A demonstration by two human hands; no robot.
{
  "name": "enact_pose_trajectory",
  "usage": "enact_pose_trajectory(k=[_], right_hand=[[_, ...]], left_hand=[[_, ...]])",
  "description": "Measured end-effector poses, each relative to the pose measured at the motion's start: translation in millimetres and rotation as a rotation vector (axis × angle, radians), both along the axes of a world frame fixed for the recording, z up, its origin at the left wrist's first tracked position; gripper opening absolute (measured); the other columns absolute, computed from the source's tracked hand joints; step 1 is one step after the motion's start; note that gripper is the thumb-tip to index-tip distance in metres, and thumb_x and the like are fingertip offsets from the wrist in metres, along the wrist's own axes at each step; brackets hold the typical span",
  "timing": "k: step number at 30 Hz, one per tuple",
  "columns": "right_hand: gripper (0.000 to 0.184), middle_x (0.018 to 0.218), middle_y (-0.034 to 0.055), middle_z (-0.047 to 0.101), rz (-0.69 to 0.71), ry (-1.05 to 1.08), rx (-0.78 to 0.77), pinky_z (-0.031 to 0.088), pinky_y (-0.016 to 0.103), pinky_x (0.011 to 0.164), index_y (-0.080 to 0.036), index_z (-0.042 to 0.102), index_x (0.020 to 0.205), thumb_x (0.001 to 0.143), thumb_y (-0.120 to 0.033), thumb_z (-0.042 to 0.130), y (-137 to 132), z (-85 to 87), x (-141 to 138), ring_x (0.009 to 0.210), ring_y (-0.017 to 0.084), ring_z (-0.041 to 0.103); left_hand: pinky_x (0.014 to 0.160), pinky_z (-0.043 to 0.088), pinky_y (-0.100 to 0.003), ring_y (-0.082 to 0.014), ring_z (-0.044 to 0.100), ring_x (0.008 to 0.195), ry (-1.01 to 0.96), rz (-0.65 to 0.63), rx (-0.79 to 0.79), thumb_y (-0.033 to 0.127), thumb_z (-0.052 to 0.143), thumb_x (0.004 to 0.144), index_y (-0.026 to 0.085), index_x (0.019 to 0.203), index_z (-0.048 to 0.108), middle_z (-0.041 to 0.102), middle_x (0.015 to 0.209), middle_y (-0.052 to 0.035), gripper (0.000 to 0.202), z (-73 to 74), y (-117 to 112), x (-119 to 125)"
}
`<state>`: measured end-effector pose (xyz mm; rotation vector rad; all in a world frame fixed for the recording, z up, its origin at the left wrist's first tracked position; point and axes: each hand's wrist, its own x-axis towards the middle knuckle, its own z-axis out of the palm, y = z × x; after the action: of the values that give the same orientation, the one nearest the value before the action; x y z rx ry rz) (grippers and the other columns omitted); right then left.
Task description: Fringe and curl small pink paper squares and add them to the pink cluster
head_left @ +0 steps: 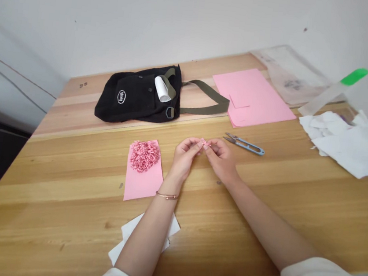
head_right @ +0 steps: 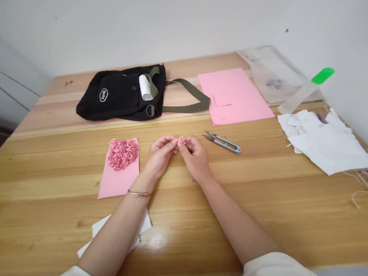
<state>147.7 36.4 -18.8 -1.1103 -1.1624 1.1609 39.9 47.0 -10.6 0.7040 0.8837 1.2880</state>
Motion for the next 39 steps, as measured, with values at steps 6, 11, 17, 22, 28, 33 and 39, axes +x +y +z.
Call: enact_pose_trajectory(k=[6, 11, 17, 22, 28, 33, 39], right_hand=[[0.027, 0.059, -0.0039, 0.054, 0.016, 0.050, -0.017, 0.035, 0.023, 0.047, -0.020, 0.050, 0.076, 0.075, -0.046, 0.059, -0.2, 0.6, -1.1, 0.051, 0.009, 0.048], [0.032, 0.055, -0.0046, 0.051, 0.002, 0.035, -0.033, 0.032, 0.022, 0.043, -0.021, 0.049, 0.075, 0.073, -0.051, 0.059, 0.3, 1.0, -1.7, 0.049, 0.009, 0.046], [0.031, 0.056, -0.0046, 0.051, -0.001, 0.035, -0.028, 0.034, 0.023, 0.044, -0.021, 0.050, 0.076, 0.072, -0.050, 0.060, 0.3, 1.0, -1.5, 0.050, 0.010, 0.047], [0.028, 0.060, -0.0033, 0.056, 0.008, 0.033, -0.002, 0.041, 0.025, 0.052, -0.020, 0.052, 0.076, 0.074, -0.047, 0.060, 0.4, 0.2, -0.8, 0.054, 0.011, 0.052], [0.024, 0.065, -0.0012, 0.061, 0.024, 0.054, 0.033, 0.045, 0.027, 0.061, -0.020, 0.053, 0.076, 0.075, -0.043, 0.061, 1.1, -2.0, -0.4, 0.061, 0.013, 0.058], [0.023, 0.065, -0.0012, 0.062, 0.024, 0.077, 0.039, 0.045, 0.027, 0.062, -0.020, 0.053, 0.075, 0.075, -0.042, 0.061, 1.3, -1.7, -1.0, 0.063, 0.013, 0.059], [0.023, 0.064, -0.0014, 0.063, 0.011, 0.094, 0.023, 0.045, 0.026, 0.061, -0.020, 0.054, 0.077, 0.074, -0.041, 0.063, 1.6, -3.0, -0.8, 0.061, 0.012, 0.059]], left_hand=[[0.060, 0.038, -0.020, -0.0056, 0.050, 0.058, 0.008, -0.005, 0.024, 0.025, 0.076, 0.058, 0.014, 0.067, 0.065, 0.062, 0.065, 0.0012, 0.018, -0.9, -0.3, 0.5], [0.060, 0.038, -0.021, -0.0058, 0.048, 0.057, 0.038, -0.002, 0.051, 0.027, 0.076, 0.059, 0.015, 0.067, 0.066, 0.061, 0.063, 0.0015, 0.018, -1.2, -0.8, 0.7], [0.060, 0.038, -0.021, -0.0062, 0.049, 0.057, 0.031, -0.013, 0.031, 0.027, 0.076, 0.058, 0.015, 0.066, 0.066, 0.060, 0.062, 0.0015, 0.018, -1.7, -0.2, 0.2], [0.060, 0.037, -0.021, -0.0061, 0.048, 0.058, 0.017, -0.028, 0.030, 0.028, 0.076, 0.060, 0.014, 0.067, 0.065, 0.060, 0.063, 0.0015, 0.018, -1.7, 0.4, -0.2], [0.060, 0.036, -0.021, -0.0062, 0.045, 0.057, 0.022, -0.061, 0.049, 0.030, 0.075, 0.061, 0.014, 0.066, 0.065, 0.056, 0.061, 0.0018, 0.019, -1.1, 0.5, -1.0], [0.059, 0.034, -0.020, -0.0061, 0.043, 0.057, 0.026, -0.078, 0.060, 0.030, 0.074, 0.062, 0.014, 0.065, 0.064, 0.055, 0.061, 0.0018, 0.019, -1.3, 0.7, -1.7], [0.059, 0.034, -0.019, -0.0059, 0.044, 0.058, -0.008, -0.078, 0.056, 0.029, 0.075, 0.061, 0.013, 0.065, 0.063, 0.055, 0.061, 0.0020, 0.020, -1.0, 0.3, -1.8]])
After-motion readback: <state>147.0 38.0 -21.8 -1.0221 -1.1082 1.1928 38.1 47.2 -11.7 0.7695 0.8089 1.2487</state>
